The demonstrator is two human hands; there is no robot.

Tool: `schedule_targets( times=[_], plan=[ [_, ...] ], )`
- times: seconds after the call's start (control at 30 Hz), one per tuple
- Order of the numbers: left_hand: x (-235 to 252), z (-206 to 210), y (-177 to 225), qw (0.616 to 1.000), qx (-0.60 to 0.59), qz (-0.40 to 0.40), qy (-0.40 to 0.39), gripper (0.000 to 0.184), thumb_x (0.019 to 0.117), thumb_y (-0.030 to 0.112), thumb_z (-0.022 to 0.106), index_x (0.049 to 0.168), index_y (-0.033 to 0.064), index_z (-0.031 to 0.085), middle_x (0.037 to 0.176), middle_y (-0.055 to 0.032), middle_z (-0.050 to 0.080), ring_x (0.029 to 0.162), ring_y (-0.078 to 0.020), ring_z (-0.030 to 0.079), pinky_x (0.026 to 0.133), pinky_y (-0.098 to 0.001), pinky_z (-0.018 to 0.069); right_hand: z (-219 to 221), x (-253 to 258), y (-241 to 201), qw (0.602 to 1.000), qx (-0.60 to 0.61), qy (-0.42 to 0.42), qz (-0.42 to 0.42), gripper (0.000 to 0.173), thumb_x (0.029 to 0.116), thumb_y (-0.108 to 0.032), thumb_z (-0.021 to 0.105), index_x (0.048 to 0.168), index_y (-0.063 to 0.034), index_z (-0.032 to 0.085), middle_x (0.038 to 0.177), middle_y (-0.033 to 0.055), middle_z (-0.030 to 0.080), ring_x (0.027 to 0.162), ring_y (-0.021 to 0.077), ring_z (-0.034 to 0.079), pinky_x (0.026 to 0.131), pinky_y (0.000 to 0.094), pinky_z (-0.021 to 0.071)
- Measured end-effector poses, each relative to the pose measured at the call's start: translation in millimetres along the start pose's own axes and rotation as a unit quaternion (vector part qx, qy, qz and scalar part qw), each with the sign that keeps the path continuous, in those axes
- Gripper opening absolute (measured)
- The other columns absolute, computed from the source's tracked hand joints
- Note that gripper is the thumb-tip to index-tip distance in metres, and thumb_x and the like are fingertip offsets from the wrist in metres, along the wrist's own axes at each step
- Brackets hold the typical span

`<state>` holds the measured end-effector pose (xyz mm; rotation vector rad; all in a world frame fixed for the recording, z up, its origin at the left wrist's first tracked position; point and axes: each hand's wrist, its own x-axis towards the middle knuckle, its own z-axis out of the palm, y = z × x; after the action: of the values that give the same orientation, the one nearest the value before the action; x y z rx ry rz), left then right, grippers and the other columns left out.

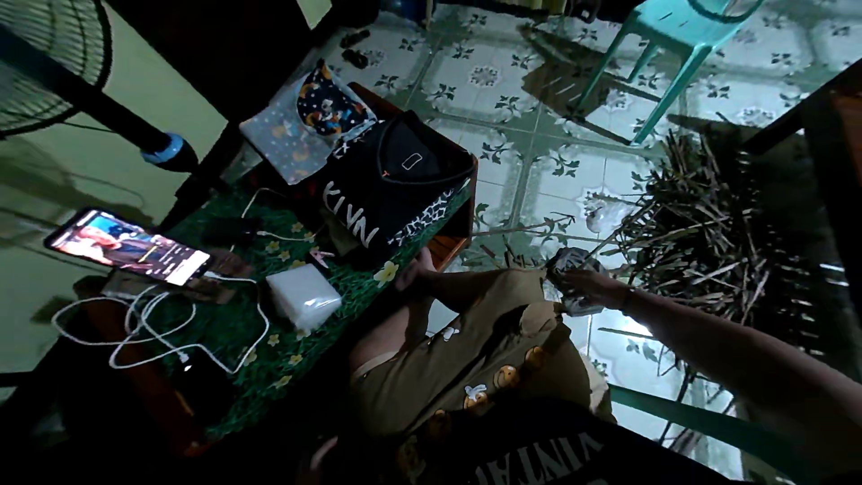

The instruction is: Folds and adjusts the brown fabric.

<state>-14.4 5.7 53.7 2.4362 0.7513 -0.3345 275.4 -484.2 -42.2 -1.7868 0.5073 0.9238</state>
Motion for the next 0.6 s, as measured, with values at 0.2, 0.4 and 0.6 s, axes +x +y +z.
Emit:
schedule_targets(
  times=[0.2, 0.4, 0.6],
  plan=[
    [33.6, 58.9, 57.6, 0.944, -0.132, 0.293, 0.075, 0.044, 0.0958, 0.015, 0.062, 0.132, -0.0089, 0.060, 0.142, -0.0262, 0.057, 0.135, -0.0339, 0.054, 0.114, -0.0461, 0.0439, 16.5, 34.9, -6.2, 0.998, 0.006, -0.056, 0.010, 0.065, 0.1022, -0.057, 0.051, 0.150, -0.0122, 0.047, 0.142, 0.0154, 0.059, 0.130, 0.0331, 0.054, 0.101, 0.0591, 0.0432],
    [47.8, 110.8, 147.8, 0.914, -0.107, 0.382, -0.090, 0.063, 0.0934, 0.028, 0.072, 0.148, 0.0048, 0.052, 0.154, -0.0138, 0.049, 0.144, -0.0276, 0.045, 0.119, -0.0491, 0.0367, 13.5, 46.8, -0.3, 0.996, 0.036, -0.085, -0.005, 0.049, 0.1041, -0.049, 0.052, 0.129, -0.0071, 0.059, 0.116, 0.0104, 0.066, 0.108, 0.0232, 0.061, 0.093, 0.0532, 0.0483],
    [48.2, 129.0, 190.9, 0.858, -0.089, 0.458, -0.217, 0.068, 0.0880, 0.019, 0.079, 0.150, 0.0130, 0.052, 0.146, -0.0060, 0.060, 0.140, -0.0238, 0.050, 0.121, -0.0521, 0.0330, 9.0, 43.6, -7.4, 0.985, 0.161, -0.047, -0.048, 0.038, 0.1058, -0.036, 0.055, 0.129, -0.0053, 0.056, 0.105, 0.0090, 0.064, 0.094, 0.0186, 0.064, 0.083, 0.0410, 0.0559]
  ],
)
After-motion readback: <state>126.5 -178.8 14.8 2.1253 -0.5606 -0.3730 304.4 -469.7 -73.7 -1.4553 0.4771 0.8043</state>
